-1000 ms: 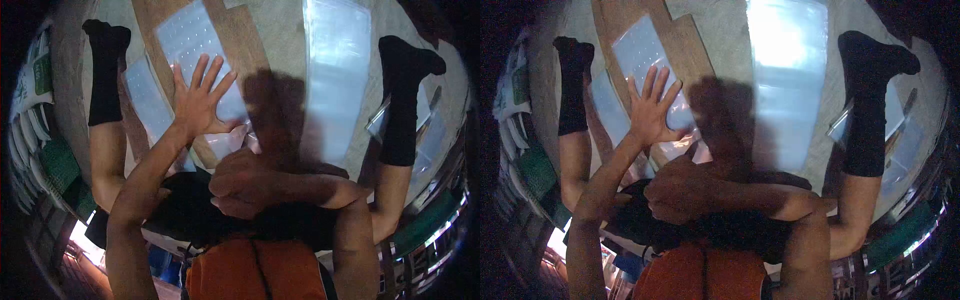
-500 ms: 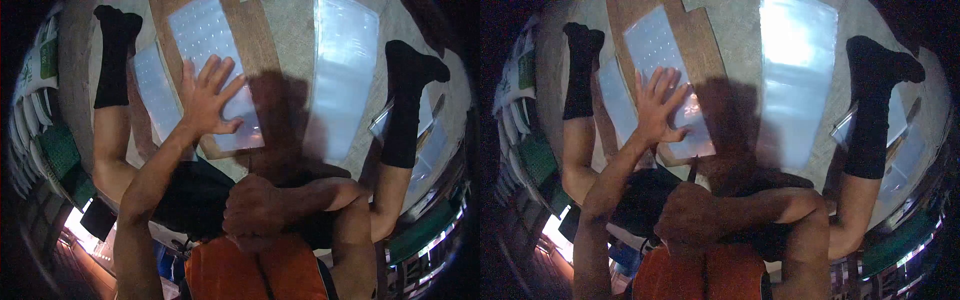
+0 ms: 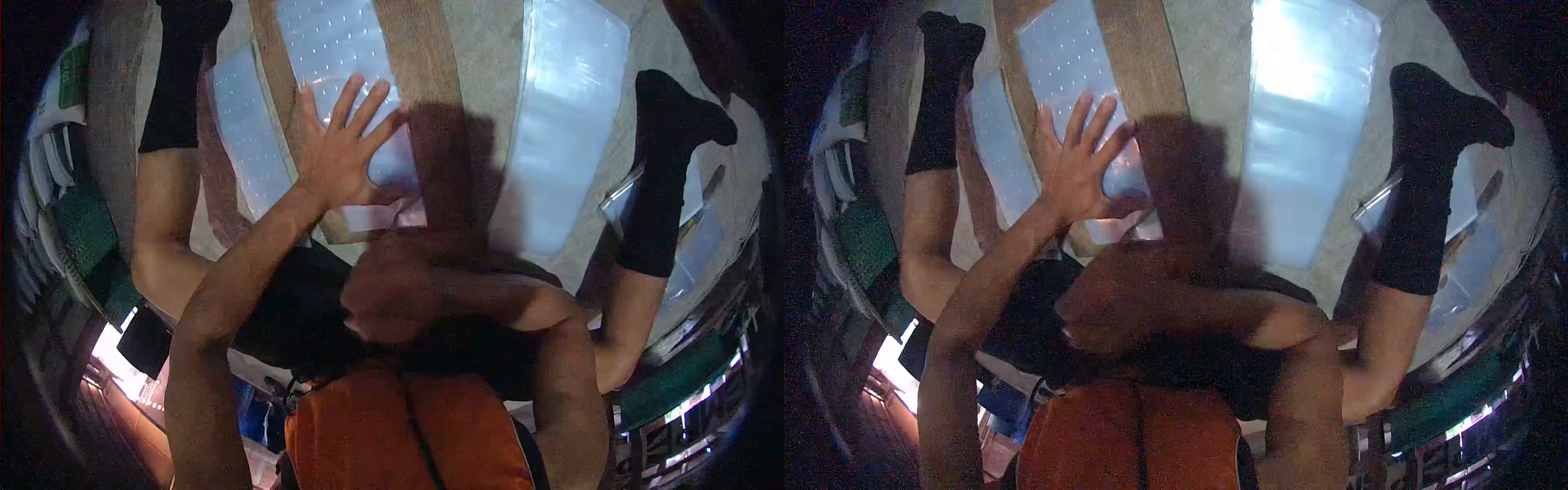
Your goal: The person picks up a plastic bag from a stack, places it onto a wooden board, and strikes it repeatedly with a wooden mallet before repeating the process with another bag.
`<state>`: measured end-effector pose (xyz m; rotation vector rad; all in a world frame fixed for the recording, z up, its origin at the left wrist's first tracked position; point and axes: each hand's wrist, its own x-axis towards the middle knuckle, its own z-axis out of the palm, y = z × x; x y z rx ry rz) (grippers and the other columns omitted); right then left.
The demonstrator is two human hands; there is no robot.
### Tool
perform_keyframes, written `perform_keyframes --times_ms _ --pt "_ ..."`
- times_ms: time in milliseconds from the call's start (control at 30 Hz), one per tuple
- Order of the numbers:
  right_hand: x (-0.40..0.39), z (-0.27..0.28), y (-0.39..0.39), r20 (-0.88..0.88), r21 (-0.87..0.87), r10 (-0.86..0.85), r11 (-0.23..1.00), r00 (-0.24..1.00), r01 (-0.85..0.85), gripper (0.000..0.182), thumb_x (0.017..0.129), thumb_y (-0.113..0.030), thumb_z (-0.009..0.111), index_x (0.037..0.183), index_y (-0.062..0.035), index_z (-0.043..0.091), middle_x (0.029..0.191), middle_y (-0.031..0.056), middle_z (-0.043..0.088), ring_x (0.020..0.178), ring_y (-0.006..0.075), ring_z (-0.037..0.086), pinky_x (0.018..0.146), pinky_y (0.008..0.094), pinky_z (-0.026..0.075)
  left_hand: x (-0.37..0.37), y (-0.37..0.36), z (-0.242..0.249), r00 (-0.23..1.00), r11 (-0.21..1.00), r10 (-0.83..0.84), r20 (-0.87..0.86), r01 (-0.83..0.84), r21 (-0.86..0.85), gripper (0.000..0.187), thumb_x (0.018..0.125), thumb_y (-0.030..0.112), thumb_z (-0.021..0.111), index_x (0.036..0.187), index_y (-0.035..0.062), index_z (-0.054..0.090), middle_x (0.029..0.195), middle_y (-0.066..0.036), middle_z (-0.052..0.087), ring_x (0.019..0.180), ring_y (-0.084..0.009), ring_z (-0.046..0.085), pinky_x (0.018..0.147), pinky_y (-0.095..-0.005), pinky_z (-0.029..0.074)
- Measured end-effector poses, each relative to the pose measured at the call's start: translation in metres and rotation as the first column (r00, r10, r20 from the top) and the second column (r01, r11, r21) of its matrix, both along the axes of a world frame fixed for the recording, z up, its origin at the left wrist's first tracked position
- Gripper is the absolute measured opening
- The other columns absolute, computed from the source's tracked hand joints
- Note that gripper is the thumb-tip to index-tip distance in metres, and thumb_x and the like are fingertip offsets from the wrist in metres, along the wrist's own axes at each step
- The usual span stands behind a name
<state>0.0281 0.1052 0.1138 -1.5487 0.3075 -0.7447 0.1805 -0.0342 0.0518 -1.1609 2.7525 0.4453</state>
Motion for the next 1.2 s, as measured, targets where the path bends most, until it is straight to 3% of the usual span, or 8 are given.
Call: perform_keyframes --times_ms 667,833,967,1000,1033,1100,1167,1200 --pt "0.026 0.02 -0.086 -0.409 -0.084 0.291 0.932 0.865 -0.353 0.022 0.093 -0.022 0.051 0.086 -0.0048 0.063 0.091 0.01 0.065 0.072 0.0251 0.065 0.068 0.0441 0.053 0.002 -0.009 0.008 1.0 1.0 -0.029 0.008 0.029 0.01 0.107 0.054 0.07 0.074 0.146 0.0266 0.041 0.159 -0.009 0.017 0.146 -0.0355 0.012 0.103 -0.0788 0.006" --pt "0.052 0.006 -0.059 -0.435 -0.045 0.235 0.958 0.869 -0.282 0.032 0.083 -0.033 0.056 0.063 -0.0093 0.061 0.058 0.012 0.054 0.053 0.0331 0.056 0.055 0.0456 0.049 0.007 0.004 0.0 0.997 0.999 -0.044 -0.06 0.045 0.006 0.094 0.066 0.074 0.061 0.145 0.0278 0.041 0.158 -0.01 0.02 0.147 -0.0335 0.011 0.105 -0.0775 0.001" --pt "0.012 0.023 -0.064 0.183 -0.038 -0.003 0.999 0.983 0.01 0.023 0.093 -0.024 0.049 0.085 -0.0086 0.064 0.095 0.0125 0.068 0.085 0.0279 0.066 0.08 0.0419 0.051 0.004 -0.004 -0.002 0.995 0.994 -0.052 0.085 0.059 -0.087 0.085 0.072 0.073 0.056 0.143 0.0271 0.044 0.159 -0.009 0.02 0.147 -0.032 0.008 0.104 -0.078 0.007" --pt "0.032 0.033 -0.067 -0.521 -0.238 -0.418 0.908 0.744 0.344 0.02 0.087 -0.025 0.057 0.093 -0.0072 0.064 0.094 0.0132 0.067 0.087 0.0296 0.064 0.079 0.0453 0.05 0.005 -0.002 -0.007 0.987 0.992 -0.077 0.141 0.09 -0.091 0.092 0.07 0.08 0.051 0.145 0.0274 0.038 0.16 -0.007 0.016 0.148 -0.0328 0.008 0.103 -0.0795 0.004" --pt "0.052 0.041 -0.071 -0.775 -0.592 -0.631 0.7 -0.042 0.399 0.029 0.08 -0.025 0.064 0.101 -0.0058 0.064 0.094 0.0139 0.065 0.089 0.0312 0.062 0.077 0.0487 0.049 0.008 -0.001 -0.011 0.975 0.988 -0.1 0.2 0.12 -0.094 0.1 0.068 0.087 0.045 0.148 0.0278 0.033 0.161 -0.006 0.013 0.148 -0.0336 0.008 0.102 -0.081 0.001" --pt "0.023 0.037 -0.2 -0.143 -0.675 -0.615 0.634 0.775 0.378 0.022 0.089 -0.028 0.056 0.077 -0.0097 0.061 0.071 0.0075 0.06 0.077 0.0304 0.062 0.071 0.0384 0.045 0.009 -0.005 -0.014 0.968 0.968 -0.131 0.213 0.171 -0.182 0.095 0.073 0.085 0.038 0.148 0.0261 0.034 0.16 -0.005 0.018 0.147 -0.0335 0.012 0.103 -0.0805 0.001" --pt "0.033 0.061 -0.29 0.592 -0.531 -0.599 0.213 0.539 0.82 0.015 0.078 -0.012 0.064 0.067 -0.0096 0.054 0.062 0.0078 0.05 0.059 0.0243 0.054 0.058 0.0373 0.039 0.012 -0.003 -0.022 0.981 0.991 -0.092 -0.171 0.074 -0.112 0.096 0.07 0.084 0.043 0.145 0.0234 0.04 0.157 -0.006 0.025 0.146 -0.0334 0.016 0.104 -0.0795 0.002" --pt "0.05 0.061 -0.329 0.648 -0.543 -0.395 0.36 0.651 0.759 0.023 0.079 -0.001 0.063 0.067 -0.0076 0.045 0.061 0.0062 0.043 0.055 0.0207 0.046 0.051 0.0343 0.034 0.014 -0.004 -0.019 0.98 0.99 -0.091 -0.176 0.07 -0.12 0.096 0.07 0.084 0.043 0.145 0.0234 0.04 0.157 -0.006 0.025 0.146 -0.0334 0.016 0.104 -0.0795 0.002"
